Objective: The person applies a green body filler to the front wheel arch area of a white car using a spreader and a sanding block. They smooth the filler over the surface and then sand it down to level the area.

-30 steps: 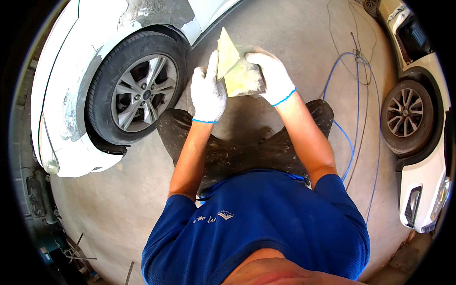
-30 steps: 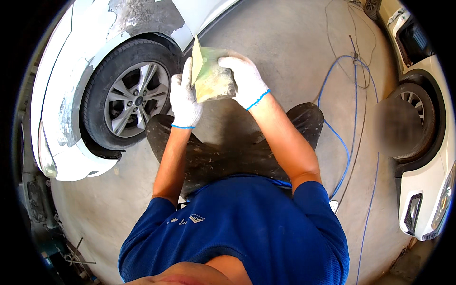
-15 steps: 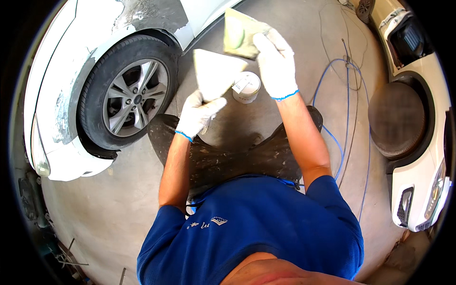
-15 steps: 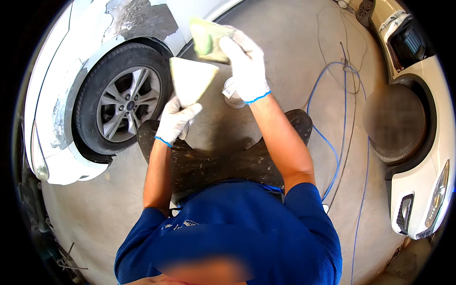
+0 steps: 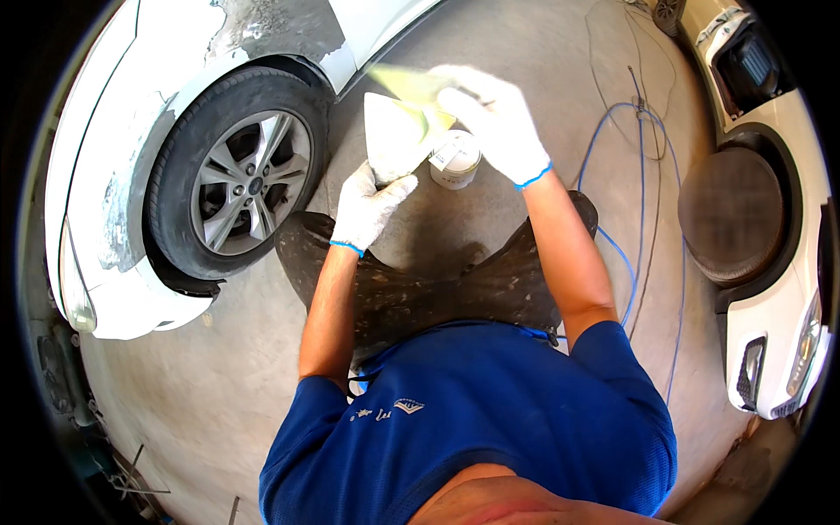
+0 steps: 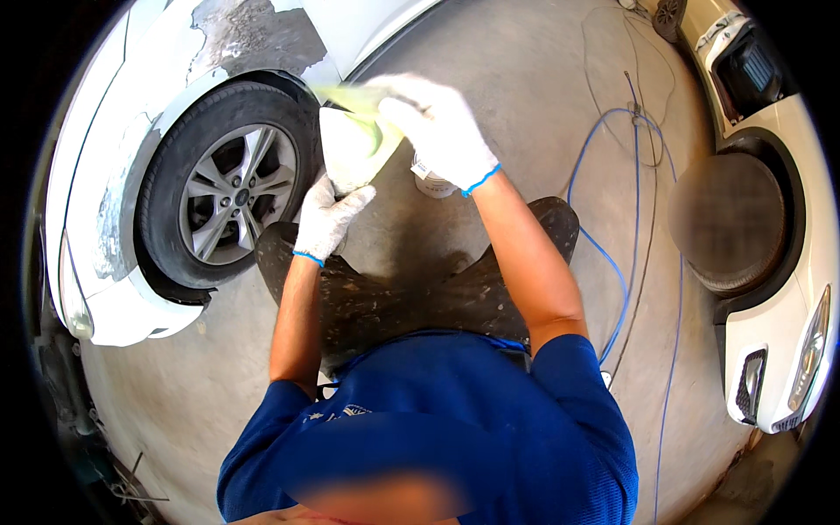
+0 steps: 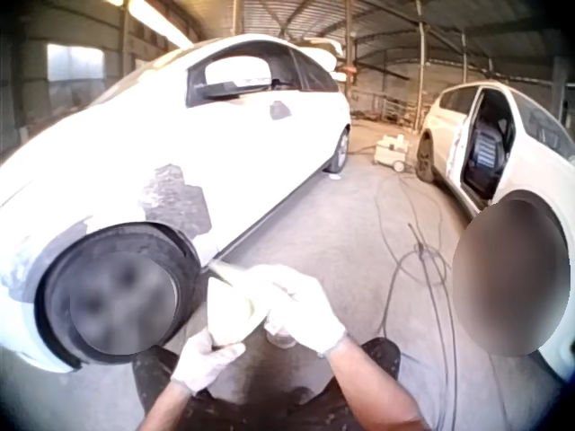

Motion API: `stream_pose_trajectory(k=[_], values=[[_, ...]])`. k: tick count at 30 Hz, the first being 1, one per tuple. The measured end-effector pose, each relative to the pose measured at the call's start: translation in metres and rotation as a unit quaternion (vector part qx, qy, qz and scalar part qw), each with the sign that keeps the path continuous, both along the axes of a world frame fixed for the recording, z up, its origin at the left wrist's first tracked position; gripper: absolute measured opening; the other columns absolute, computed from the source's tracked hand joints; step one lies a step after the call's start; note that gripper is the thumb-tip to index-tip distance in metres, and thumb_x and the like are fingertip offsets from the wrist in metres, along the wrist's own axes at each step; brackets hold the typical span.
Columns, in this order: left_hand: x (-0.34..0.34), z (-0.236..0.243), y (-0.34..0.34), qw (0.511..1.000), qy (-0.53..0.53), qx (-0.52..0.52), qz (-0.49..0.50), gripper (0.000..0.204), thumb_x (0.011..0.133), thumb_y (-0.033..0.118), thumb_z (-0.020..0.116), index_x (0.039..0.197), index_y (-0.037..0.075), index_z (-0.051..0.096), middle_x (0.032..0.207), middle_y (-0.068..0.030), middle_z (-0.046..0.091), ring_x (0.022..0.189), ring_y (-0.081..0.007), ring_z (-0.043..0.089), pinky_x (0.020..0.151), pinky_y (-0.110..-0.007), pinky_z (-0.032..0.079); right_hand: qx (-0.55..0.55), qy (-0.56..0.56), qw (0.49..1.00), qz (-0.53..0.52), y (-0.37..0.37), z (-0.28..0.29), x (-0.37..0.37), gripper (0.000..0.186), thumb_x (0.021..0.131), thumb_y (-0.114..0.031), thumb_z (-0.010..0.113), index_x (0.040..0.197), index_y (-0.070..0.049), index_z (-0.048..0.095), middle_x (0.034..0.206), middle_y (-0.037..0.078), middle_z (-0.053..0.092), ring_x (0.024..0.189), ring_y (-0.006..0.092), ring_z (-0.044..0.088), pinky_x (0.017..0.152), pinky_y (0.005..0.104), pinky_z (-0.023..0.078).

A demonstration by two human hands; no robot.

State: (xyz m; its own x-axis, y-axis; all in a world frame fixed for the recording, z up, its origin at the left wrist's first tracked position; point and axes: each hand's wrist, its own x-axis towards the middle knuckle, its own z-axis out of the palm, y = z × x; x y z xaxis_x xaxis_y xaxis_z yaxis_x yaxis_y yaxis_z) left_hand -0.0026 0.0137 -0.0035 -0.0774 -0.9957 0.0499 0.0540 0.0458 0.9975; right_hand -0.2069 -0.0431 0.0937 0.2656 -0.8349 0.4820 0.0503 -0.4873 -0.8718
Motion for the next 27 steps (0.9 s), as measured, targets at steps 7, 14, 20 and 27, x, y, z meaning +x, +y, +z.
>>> stream_pose_trajectory(k=[7, 14, 20, 27], values=[[0.009, 0.003, 0.009, 0.997, 0.006, 0.051, 0.053, 0.034, 0.087, 0.004, 0.074, 0.118, 0.0, 0.061, 0.103, -0.0027, 0.068, 0.086, -0.0067, 0.06, 0.076, -0.022, 0.05, -0.082, 0.282, 0.954, -0.056, -0.02, -0.024, -0.023, 0.026, 0.093, -0.005, 0.056, 0.117, 0.001, 0.066, 0.104, 0.011, 0.067, 0.092, 0.0206, 0.062, 0.083, 0.031, 0.05], [0.002, -0.011, 0.01, 0.999, 0.013, -0.01, 0.031, 0.03, 0.087, 0.006, 0.075, 0.114, 0.002, 0.064, 0.096, 0.0007, 0.068, 0.075, -0.0034, 0.056, 0.064, -0.019, 0.045, 0.143, -0.08, 0.985, 0.054, -0.015, -0.019, -0.008, 0.027, 0.096, -0.005, 0.059, 0.121, 0.002, 0.064, 0.111, 0.002, 0.067, 0.097, 0.0098, 0.061, 0.086, 0.0252, 0.051], [0.009, 0.031, 0.011, 0.99, 0.02, 0.112, 0.086, 0.022, 0.088, 0.009, 0.075, 0.106, 0.005, 0.064, 0.077, 0.0036, 0.063, 0.056, -0.0014, 0.048, 0.049, -0.018, 0.037, 0.134, 0.122, 0.983, 0.016, -0.02, -0.04, -0.024, 0.029, 0.097, -0.006, 0.057, 0.123, 0.004, 0.063, 0.108, 0.005, 0.067, 0.094, 0.012, 0.062, 0.084, 0.0264, 0.052], [0.001, -0.004, 0.015, 0.997, -0.02, 0.076, 0.001, 0.038, 0.086, 0.008, 0.076, 0.12, 0.0, 0.061, 0.101, -0.0017, 0.069, 0.076, -0.0047, 0.056, 0.064, -0.02, 0.046, 0.15, -0.05, 0.987, 0.024, -0.013, -0.024, -0.012, 0.03, 0.095, -0.006, 0.058, 0.123, 0.003, 0.064, 0.112, 0.006, 0.069, 0.099, 0.012, 0.063, 0.089, 0.027, 0.051]])
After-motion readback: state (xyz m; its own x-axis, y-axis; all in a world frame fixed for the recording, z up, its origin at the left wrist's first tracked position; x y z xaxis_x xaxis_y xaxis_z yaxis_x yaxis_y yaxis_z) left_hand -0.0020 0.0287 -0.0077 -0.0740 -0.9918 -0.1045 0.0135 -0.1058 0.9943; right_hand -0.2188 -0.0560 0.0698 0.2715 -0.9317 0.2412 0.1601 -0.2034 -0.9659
